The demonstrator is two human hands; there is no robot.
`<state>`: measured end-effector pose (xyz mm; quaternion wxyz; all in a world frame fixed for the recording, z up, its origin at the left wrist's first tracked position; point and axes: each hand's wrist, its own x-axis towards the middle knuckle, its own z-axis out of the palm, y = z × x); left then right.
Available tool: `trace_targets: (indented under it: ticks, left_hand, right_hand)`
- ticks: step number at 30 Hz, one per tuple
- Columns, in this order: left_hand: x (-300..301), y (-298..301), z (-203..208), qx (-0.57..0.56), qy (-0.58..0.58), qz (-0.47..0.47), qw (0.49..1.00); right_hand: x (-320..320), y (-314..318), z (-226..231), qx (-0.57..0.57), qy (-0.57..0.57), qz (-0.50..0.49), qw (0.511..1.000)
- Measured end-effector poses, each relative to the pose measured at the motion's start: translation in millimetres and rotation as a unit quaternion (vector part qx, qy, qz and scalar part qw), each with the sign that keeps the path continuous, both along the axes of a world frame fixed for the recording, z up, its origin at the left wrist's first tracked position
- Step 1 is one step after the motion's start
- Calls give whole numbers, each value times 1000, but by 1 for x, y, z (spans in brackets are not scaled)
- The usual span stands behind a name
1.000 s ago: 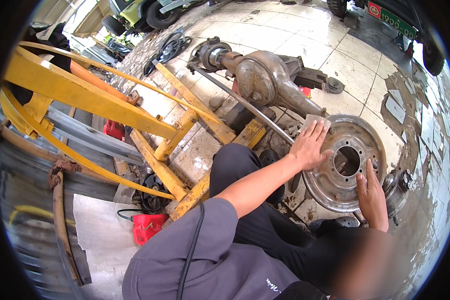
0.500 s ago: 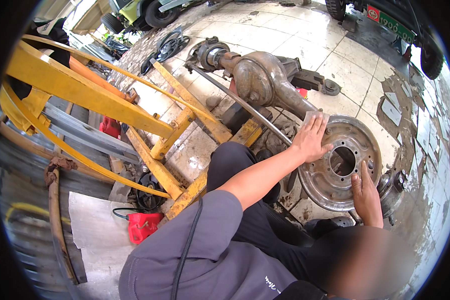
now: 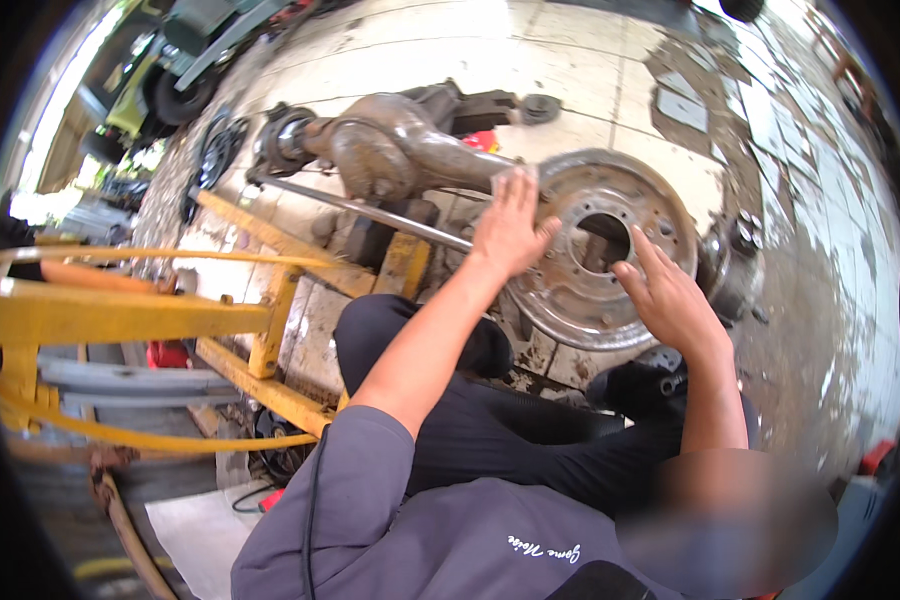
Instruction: The person scrubs the surface of a brake drum with a sanding block and then wipes it with a cloth. The person continues to scrub and wipe the brake drum repeatedly.
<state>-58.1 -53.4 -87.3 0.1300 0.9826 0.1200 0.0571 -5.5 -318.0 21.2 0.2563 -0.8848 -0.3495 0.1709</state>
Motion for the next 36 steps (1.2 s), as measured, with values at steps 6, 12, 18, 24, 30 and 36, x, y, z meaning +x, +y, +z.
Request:
trace_targets:
  ticks: [6, 12, 18, 24, 30, 36]
  left_hand:
    - [-3, -10, 2, -23, 11, 4, 1000]
    - [5, -5, 6, -21, 4, 8, 1000]
    - [-24, -17, 0, 26, 20, -14, 999]
    - [6, -9, 7, -6, -5, 8, 1000]
    - [-11, -15, 5, 23, 22, -6, 999]
    - [-5, -18, 10, -6, 18, -9, 1000]
  right_hand:
    - [0, -8, -1, -14, 9, -12, 1000]
    - [-1, -5, 2, -12, 9, 2, 1000]
    - [-5, -8, 1, -16, 5, -9, 1000]
    - [-6, -5, 3, -25, 16, 1, 1000]
    - [0, -8, 4, -19, 4, -15, 1000]
    - [1, -12, -6, -6, 5, -17, 1000]
